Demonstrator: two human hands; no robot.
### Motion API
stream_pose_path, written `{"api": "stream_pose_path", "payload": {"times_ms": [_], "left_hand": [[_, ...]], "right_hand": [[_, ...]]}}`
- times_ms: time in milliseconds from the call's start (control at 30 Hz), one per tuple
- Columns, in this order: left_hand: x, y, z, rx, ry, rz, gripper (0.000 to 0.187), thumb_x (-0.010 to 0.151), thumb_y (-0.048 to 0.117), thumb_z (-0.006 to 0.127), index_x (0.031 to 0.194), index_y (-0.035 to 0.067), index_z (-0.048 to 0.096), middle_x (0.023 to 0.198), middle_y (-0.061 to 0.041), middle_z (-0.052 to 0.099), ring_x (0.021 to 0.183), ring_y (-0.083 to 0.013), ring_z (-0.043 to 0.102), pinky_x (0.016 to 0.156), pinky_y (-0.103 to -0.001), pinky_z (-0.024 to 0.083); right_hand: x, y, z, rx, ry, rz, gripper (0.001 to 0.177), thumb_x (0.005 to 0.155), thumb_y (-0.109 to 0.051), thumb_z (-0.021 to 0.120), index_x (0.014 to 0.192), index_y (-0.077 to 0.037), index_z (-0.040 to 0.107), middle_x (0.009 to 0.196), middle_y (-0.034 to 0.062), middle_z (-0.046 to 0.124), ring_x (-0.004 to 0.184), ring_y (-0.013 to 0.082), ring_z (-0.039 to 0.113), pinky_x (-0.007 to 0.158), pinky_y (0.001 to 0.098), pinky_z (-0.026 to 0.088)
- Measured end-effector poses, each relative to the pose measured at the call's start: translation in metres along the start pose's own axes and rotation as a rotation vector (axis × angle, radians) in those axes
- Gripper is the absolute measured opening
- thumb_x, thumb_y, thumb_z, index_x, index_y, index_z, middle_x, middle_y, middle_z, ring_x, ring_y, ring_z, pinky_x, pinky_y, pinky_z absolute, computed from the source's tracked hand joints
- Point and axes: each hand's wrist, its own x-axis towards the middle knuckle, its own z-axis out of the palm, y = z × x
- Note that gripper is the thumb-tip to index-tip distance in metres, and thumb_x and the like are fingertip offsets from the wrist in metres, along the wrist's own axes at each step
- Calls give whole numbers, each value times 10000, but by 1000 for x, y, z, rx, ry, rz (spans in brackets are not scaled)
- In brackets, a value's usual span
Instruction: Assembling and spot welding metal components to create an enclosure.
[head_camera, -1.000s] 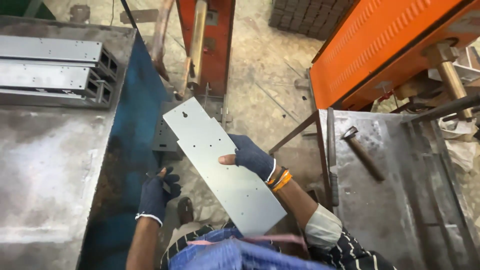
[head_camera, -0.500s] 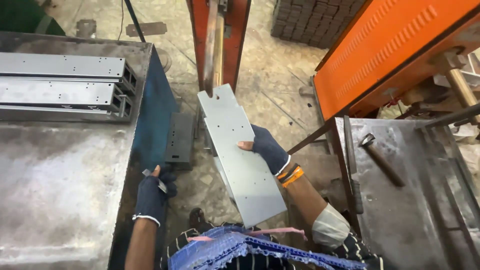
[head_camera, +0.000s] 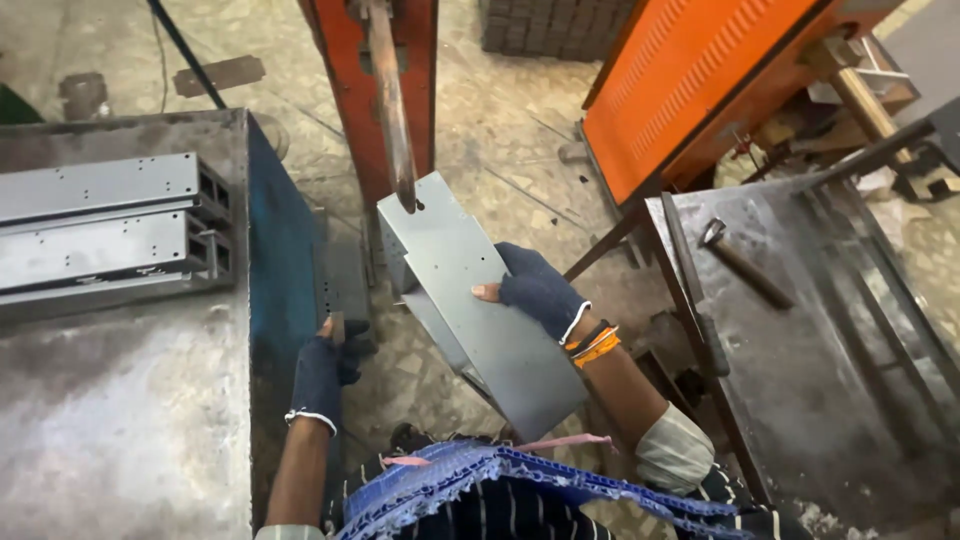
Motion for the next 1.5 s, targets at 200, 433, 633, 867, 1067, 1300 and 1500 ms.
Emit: {"api": "stream_pose_path", "payload": {"times_ms": [200,433,633,867,1067,1300,1500], "left_hand": [[-6,28,13,256,-17,65,317,952,269,601,1152,57,727,761,-41,712,587,-99,607,509,-284,456],[3,51,23,198,-32,69,292,976,199,679,1177,-6,728,737,-120,677,512,-166,547,446,-315,401],[-11,124,42,662,127,641,298,902,162,730,1165,22,755,785,-141,739,630,-183,727,582,-332,539],[-6,173,68,757,116,965,213,923,194,772,1103,86,805,819,-139,703,715,-253,687,675,-361,512],[7,163,80,613,-116,945,310,979,186,676,1276,127,739,1109,-151,736,989,-271,702,873,-375,526],[14,157,97,475,-236,757,491,886,202,719,1347,46,659,1222,-108,736,1102,-189,679,976,-348,510],[19,157,106,323,-283,673,471,876,213,755,1293,11,674,1141,-99,746,1037,-156,674,928,-313,534]], "right_hand": [[-6,-13,16,-117,260,-80,872,755,-377,813,1468,-38,443,1273,218,634,1150,289,652,948,384,522],[-17,-63,53,-859,349,-230,1233,491,-623,937,1497,-128,424,1492,312,414,983,466,637,863,516,523],[-14,-60,59,-884,363,-111,1144,523,-427,903,1539,-249,407,1544,245,422,968,445,642,841,515,538],[-12,-60,59,-846,366,-97,1124,517,-385,888,1530,-256,416,1529,238,440,982,440,638,856,507,539],[-12,-60,59,-853,404,-148,1121,500,-372,889,1522,-261,442,1506,250,462,987,427,645,863,490,540],[-13,-57,62,-876,451,-211,1102,497,-349,885,1512,-246,467,1493,246,492,994,420,653,863,481,545],[-10,-62,61,-876,376,-114,1137,489,-344,897,1521,-253,428,1505,246,461,993,436,637,859,496,539]]}}
